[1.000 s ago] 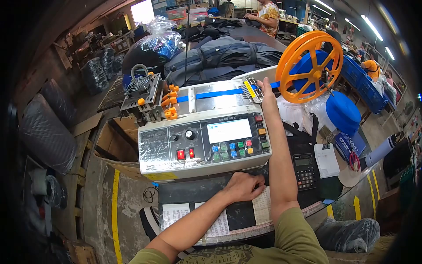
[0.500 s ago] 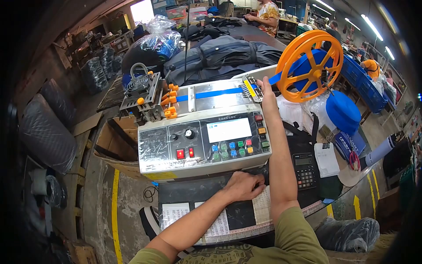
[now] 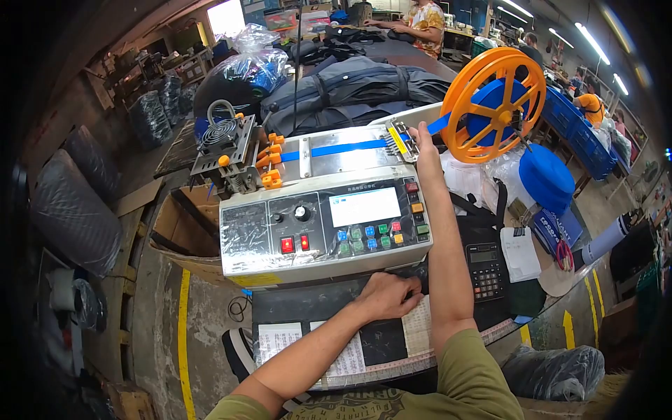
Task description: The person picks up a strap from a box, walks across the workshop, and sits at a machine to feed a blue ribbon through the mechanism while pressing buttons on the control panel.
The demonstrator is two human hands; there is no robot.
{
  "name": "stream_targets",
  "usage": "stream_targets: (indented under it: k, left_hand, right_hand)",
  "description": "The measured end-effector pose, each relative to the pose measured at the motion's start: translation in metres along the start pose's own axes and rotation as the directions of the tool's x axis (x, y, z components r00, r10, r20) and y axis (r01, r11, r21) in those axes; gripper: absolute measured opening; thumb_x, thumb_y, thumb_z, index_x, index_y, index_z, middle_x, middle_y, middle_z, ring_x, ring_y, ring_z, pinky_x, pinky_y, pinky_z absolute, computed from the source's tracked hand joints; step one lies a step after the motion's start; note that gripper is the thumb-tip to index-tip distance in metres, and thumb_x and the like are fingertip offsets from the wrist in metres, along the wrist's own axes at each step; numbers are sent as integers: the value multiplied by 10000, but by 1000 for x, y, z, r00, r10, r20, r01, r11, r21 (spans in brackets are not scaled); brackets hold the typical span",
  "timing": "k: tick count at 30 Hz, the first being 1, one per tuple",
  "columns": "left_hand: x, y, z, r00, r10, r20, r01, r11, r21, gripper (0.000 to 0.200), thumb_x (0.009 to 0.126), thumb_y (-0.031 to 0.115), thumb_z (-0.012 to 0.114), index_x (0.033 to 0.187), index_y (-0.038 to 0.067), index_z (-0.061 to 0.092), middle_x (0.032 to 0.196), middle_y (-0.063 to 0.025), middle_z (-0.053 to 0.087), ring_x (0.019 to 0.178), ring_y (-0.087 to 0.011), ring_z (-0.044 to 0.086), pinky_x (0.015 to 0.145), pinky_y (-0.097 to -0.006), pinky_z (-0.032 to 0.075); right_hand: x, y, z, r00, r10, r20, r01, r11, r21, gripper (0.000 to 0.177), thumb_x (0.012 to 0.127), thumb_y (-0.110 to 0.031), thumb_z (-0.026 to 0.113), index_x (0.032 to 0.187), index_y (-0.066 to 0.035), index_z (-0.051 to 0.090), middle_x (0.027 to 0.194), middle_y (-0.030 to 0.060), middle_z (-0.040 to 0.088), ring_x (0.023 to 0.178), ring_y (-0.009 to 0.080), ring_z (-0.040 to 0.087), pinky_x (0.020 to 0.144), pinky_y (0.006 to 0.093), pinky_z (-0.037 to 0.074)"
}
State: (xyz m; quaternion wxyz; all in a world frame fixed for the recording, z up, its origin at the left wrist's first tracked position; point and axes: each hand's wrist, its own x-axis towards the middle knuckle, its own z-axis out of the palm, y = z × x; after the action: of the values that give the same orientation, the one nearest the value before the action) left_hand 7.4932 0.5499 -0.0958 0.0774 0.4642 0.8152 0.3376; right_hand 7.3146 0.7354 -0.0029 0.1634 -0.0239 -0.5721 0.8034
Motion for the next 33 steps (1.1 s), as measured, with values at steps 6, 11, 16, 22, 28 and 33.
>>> stream_targets:
  k: [6, 11, 16, 22, 28, 33]
  left_hand:
    - [0, 0, 0, 1000, 0, 1, 0, 1000, 9, 201, 926, 296, 663, 924, 97, 691, 720, -140, 705, 732, -367, 705, 685, -492, 540]
    - [0, -7, 8, 996, 56, -63, -55, 998, 8, 201, 933, 313, 663, 943, 113, 687, 647, -127, 664, 663, -357, 684, 628, -474, 526]
    - [0, -6, 7, 997, 51, -61, -51, 999, 6, 200, 932, 310, 667, 941, 111, 686, 658, -129, 672, 666, -357, 686, 627, -478, 527]
    - [0, -6, 8, 996, 55, -69, -54, 998, 9, 200, 931, 308, 670, 943, 109, 689, 660, -129, 675, 667, -357, 689, 624, -472, 531]
    - [1, -7, 9, 997, 46, -59, -45, 999, 17, 201, 930, 308, 673, 942, 108, 689, 680, -132, 687, 679, -358, 694, 625, -470, 534]
    - [1, -8, 10, 998, 45, -54, -45, 999, 14, 204, 930, 311, 674, 939, 107, 688, 690, -134, 690, 687, -360, 695, 628, -473, 534]
  right_hand:
    - [2, 1, -1, 1000, 2, -29, -3, 999, -35, 842, 1072, -618, 382, 1515, 96, 430, 1390, 182, 622, 1194, 175, 647, 1028, 277, 485]
    - [-4, -4, 2, 999, 26, -24, -26, 999, -18, 812, 1077, -605, 376, 1496, 85, 461, 1348, 167, 649, 1156, 168, 663, 1004, 274, 498]
    - [5, 2, -2, 998, 68, -4, -68, 994, 84, 759, 1087, -582, 369, 1453, 66, 512, 1246, 125, 704, 1037, 152, 699, 939, 269, 531]
    - [3, 0, -1, 997, 77, -28, -75, 995, 69, 765, 1083, -579, 387, 1474, 71, 491, 1273, 134, 692, 1071, 153, 691, 957, 269, 525]
    - [4, 2, 0, 998, 33, -44, -32, 999, 29, 805, 1079, -587, 388, 1530, 79, 421, 1452, 174, 579, 1244, 180, 619, 1060, 268, 461]
    - [-3, -2, 5, 997, -66, -50, 63, 997, -47, 822, 1079, -595, 382, 1555, 75, 386, 1524, 195, 515, 1306, 200, 581, 1096, 270, 430]
